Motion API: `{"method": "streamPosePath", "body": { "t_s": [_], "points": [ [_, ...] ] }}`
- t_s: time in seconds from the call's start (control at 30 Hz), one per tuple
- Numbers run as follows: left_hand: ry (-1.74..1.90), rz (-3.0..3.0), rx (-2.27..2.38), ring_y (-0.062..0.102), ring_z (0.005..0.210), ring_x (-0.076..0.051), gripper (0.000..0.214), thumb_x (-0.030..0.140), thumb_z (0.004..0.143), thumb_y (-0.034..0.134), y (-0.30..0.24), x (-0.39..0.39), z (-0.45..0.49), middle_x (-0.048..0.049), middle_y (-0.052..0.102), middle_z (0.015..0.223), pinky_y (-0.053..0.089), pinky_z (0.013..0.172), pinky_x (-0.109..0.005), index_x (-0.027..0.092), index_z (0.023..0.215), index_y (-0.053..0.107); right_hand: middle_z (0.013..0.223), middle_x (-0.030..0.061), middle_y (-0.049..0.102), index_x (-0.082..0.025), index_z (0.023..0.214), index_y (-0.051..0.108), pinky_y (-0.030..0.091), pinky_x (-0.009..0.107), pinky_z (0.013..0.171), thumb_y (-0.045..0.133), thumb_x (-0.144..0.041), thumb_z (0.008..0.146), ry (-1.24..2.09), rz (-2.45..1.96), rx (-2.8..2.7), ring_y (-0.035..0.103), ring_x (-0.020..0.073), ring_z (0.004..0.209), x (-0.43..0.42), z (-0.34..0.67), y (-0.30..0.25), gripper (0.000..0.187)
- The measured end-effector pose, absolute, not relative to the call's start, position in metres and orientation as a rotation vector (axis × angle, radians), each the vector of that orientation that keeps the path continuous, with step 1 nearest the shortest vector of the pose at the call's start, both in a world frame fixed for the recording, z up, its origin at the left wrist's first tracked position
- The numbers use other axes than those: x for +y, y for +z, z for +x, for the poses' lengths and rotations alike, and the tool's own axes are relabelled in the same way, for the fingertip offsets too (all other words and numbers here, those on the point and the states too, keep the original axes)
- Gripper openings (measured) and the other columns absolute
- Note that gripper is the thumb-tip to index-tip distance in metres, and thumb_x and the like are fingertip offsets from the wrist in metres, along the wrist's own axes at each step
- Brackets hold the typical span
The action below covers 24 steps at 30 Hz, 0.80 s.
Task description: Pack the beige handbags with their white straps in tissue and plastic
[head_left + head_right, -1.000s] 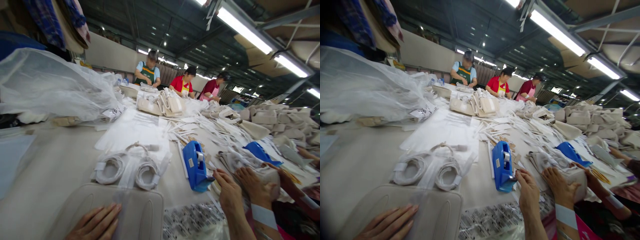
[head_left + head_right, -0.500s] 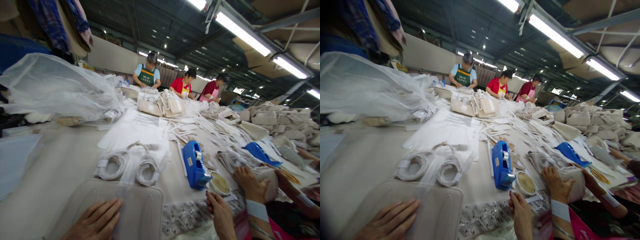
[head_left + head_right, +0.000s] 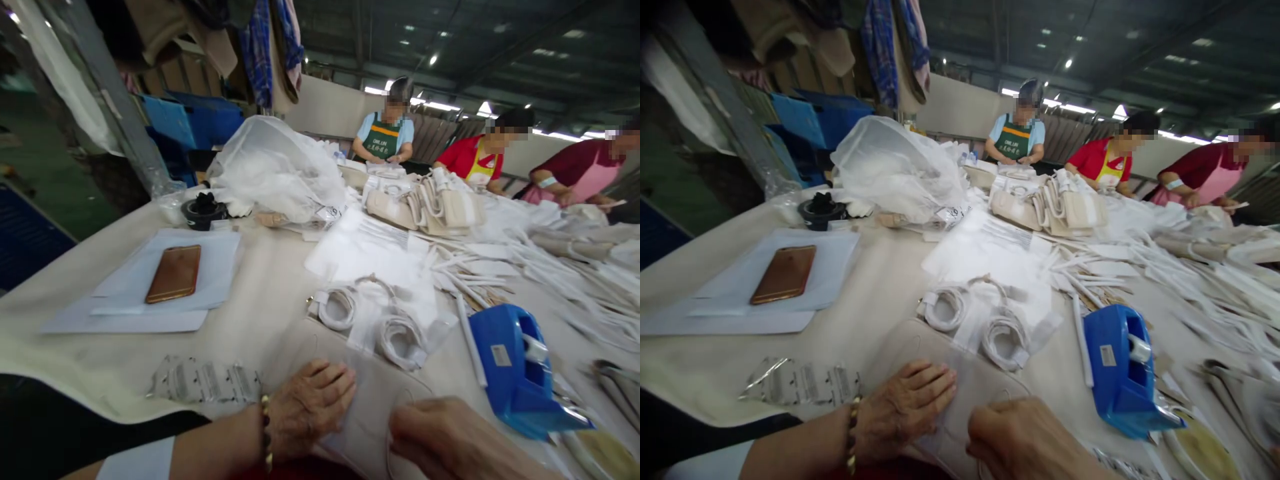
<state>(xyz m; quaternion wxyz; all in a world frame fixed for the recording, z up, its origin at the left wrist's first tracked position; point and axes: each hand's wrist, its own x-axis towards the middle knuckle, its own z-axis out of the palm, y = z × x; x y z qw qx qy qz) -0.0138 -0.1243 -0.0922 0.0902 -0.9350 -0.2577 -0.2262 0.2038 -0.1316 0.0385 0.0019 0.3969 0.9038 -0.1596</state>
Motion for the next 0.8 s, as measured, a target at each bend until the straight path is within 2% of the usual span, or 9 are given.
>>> {"method": "streamPosePath", "body": {
  "t_s": [0.13, 0.3, 0.47, 0.57, 0.7, 0.8],
  "points": [
    [-0.715, -2.780, -0.777, 0.038, 0.119, -0.018, 0.037, 0.034, 0.090, 0.040, -0.101, -0.126, -0.011, -0.0037, 0.048, 0.129, 0.026, 0.100, -0.033, 0.013, 0.120, 0.048, 0.064, 0.0040, 0.067, -0.019, 0.072, 0.058, 0.026, 0.025, 0.047, 0.044, -0.018, 0.082, -0.239, 1.064, 2.610, 0.062, 0.0155, 0.058, -0.080, 0.173, 0.024, 0.017],
    [-0.733, -2.771, -0.774, 0.038, 0.119, -0.019, 0.035, 0.031, 0.090, 0.040, -0.100, -0.125, -0.010, -0.0032, 0.049, 0.129, 0.027, 0.100, -0.034, 0.014, 0.119, 0.049, 0.068, 0.0066, 0.068, -0.019, 0.078, 0.062, 0.029, 0.027, 0.052, 0.043, -0.011, 0.078, -0.056, 1.029, 2.559, 0.064, 0.0214, 0.067, -0.054, 0.165, 0.003, 0.021],
    [-0.688, -2.768, -0.774, 0.041, 0.116, -0.018, 0.033, 0.031, 0.090, 0.039, -0.095, -0.125, -0.010, -0.0039, 0.053, 0.124, 0.029, 0.097, -0.033, 0.014, 0.116, 0.052, 0.068, 0.0096, 0.069, -0.019, 0.073, 0.066, 0.032, 0.026, 0.052, 0.052, -0.020, 0.075, -0.095, 1.205, 2.439, 0.065, 0.0232, 0.068, -0.047, 0.156, 0.008, 0.014],
    [-0.634, -2.797, -0.774, 0.041, 0.117, -0.019, 0.034, 0.029, 0.090, 0.039, -0.094, -0.125, -0.011, -0.0053, 0.051, 0.125, 0.029, 0.098, -0.035, 0.013, 0.118, 0.049, 0.071, 0.0082, 0.069, -0.019, 0.078, 0.065, 0.031, 0.024, 0.052, 0.060, -0.028, 0.071, -0.168, 1.314, 2.389, 0.065, 0.0217, 0.070, -0.039, 0.156, 0.009, 0.012],
    [-0.598, -2.819, -0.763, 0.040, 0.117, -0.019, 0.035, 0.031, 0.090, 0.039, -0.093, -0.124, -0.012, -0.0069, 0.050, 0.125, 0.029, 0.097, -0.035, 0.012, 0.118, 0.048, 0.072, 0.0054, 0.067, -0.018, 0.091, 0.059, 0.029, 0.022, 0.049, 0.070, -0.042, 0.062, -0.209, 1.458, 2.397, 0.062, 0.0210, 0.067, -0.029, 0.164, 0.005, 0.039],
    [-0.614, -2.819, -0.749, 0.041, 0.116, -0.020, 0.037, 0.034, 0.089, 0.040, -0.093, -0.124, -0.013, -0.0072, 0.052, 0.122, 0.028, 0.098, -0.036, 0.011, 0.118, 0.047, 0.064, -0.0018, 0.064, -0.021, 0.084, 0.061, 0.028, 0.021, 0.048, 0.070, -0.041, 0.062, -0.469, 1.459, 2.445, 0.058, 0.0146, 0.059, -0.022, 0.172, 0.003, 0.031]
  ]
}}
